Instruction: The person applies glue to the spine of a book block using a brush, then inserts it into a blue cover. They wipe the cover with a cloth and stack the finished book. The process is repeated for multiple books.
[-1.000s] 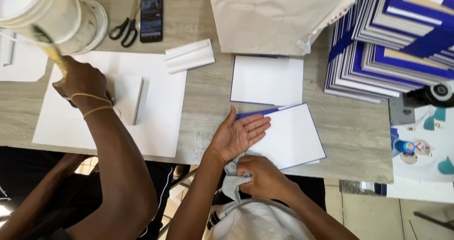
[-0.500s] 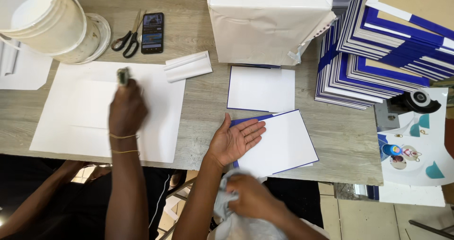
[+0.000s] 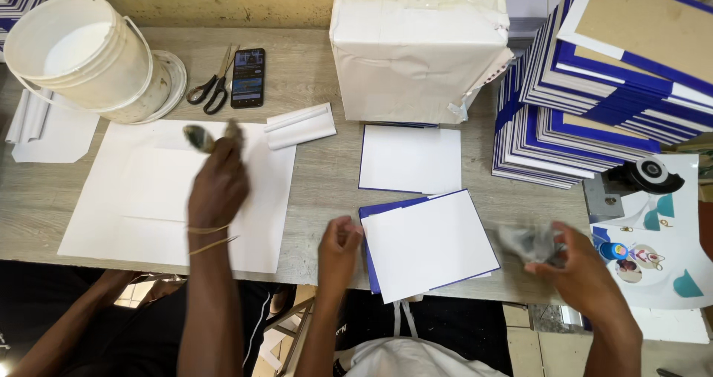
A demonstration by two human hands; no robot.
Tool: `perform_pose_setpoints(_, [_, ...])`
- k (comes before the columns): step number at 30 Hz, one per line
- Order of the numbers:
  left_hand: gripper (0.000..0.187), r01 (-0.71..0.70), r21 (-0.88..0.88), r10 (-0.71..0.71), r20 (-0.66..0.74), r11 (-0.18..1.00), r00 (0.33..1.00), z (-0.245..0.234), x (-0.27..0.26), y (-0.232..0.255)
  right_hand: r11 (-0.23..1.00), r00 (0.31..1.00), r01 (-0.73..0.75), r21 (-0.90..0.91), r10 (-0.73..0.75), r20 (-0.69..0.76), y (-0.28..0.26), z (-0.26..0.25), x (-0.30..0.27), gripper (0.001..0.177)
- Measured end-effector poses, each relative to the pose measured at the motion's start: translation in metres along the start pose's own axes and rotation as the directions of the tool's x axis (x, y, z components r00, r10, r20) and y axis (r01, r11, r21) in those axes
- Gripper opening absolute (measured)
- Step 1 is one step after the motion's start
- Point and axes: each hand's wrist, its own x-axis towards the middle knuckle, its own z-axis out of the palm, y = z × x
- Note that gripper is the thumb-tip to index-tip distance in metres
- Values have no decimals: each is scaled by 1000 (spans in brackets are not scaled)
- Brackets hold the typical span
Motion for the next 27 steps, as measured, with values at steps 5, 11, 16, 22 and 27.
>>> perform_pose_setpoints(5, [19,-129,196,150,-99,972,984,26,1,-17,945,970,201,-259,-156,185,22,18,34,77])
perform_pose_setpoints(11, [11,-163,114,180,-161,980,970,33,13,-33,973,941,196,125,-150,-305,26,17,46,41])
perform_pose_setpoints(16, [11,-200,227,244,-185,953,952,38,3,-30,938,995,-16,345,-19,96,-37,10,-4,96])
perform_pose_setpoints(22, [46,-252,357,314,-128,900,941,42,-9,-39,826,875,333,454,-91,-475,33,51,72,21])
perform_pose_setpoints(27, [71,-251,336,290,-70,908,955,44,-6,-49,656,829,475,586,-110,-548,21,38,46,53])
